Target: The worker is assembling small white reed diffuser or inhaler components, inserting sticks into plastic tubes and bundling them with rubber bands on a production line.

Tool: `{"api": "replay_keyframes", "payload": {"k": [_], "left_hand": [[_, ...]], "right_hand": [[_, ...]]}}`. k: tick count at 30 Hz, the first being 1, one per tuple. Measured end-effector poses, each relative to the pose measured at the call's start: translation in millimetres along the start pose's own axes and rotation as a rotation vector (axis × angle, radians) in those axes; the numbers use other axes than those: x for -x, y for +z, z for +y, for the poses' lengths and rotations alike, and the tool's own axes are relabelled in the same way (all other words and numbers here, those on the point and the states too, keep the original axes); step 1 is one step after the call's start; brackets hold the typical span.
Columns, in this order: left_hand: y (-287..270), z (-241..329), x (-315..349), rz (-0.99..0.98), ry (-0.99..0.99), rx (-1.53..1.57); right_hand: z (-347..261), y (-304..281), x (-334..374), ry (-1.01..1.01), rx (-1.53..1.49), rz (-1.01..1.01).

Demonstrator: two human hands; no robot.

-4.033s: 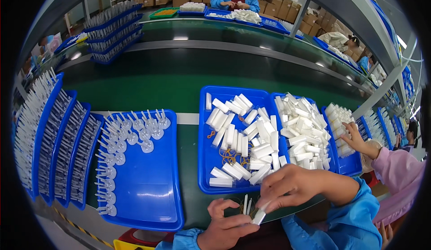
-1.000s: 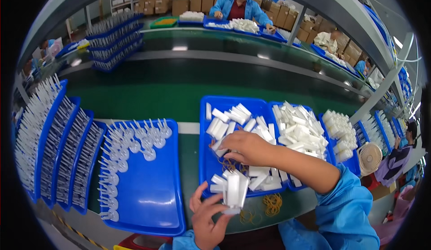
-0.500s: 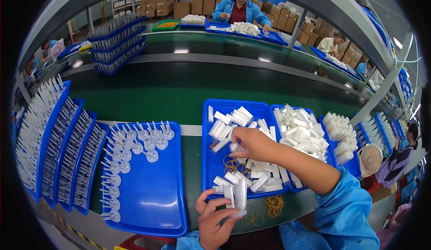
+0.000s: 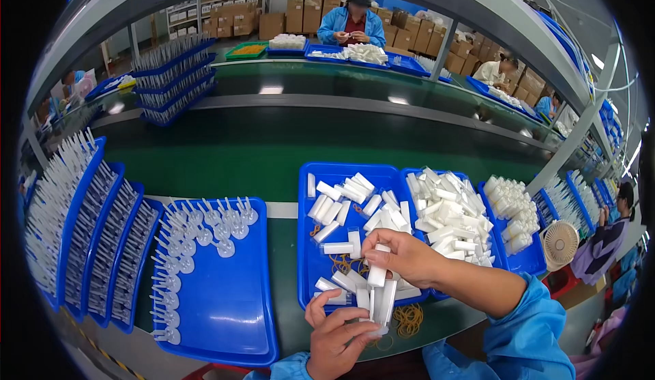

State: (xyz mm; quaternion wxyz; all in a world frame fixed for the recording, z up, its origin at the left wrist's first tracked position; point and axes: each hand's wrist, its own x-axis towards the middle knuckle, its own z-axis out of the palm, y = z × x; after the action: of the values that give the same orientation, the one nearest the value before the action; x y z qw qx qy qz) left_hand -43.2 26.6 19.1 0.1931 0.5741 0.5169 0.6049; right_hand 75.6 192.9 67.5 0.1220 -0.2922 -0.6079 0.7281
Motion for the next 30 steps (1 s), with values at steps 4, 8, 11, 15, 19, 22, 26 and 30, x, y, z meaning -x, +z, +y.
{"api": "replay_keyframes", "payload": {"k": [4,8,11,15,19,22,26,30], "left_hand": [[2,0,0,0.001,-0.013,0.025],[2,-2,-1,-0.006,-0.001,0.004],[4,-5,1,-0.009,-0.002,0.000],[0,-3,-1,-0.065,0.054,-0.060],[-3,-7,1,-0.101,0.064,-0.072],[-2,-7,4,-0.122,0.148,-0.057],[-2,-2,0,-0.128,0.233,-0.084],[-2,-5,9,-0.109,0.255,-0.031]], "right_hand": [[1,-4,6,-0.048,0.194,0.043],[3,-6,7,-0.076,0.292,0.079],[1,-4,8,-0.080,0.316,0.072],[9,-11,8,-0.122,0.207,-0.018],[-17,-10,19,-0.308,0.961,-0.156],[-23,-8,29,-0.079,0.595,-0.199],[-12,0,38,-0.140,0.907,-0.139],[-17,7,53,0.037,0.438,-0.246]]}}
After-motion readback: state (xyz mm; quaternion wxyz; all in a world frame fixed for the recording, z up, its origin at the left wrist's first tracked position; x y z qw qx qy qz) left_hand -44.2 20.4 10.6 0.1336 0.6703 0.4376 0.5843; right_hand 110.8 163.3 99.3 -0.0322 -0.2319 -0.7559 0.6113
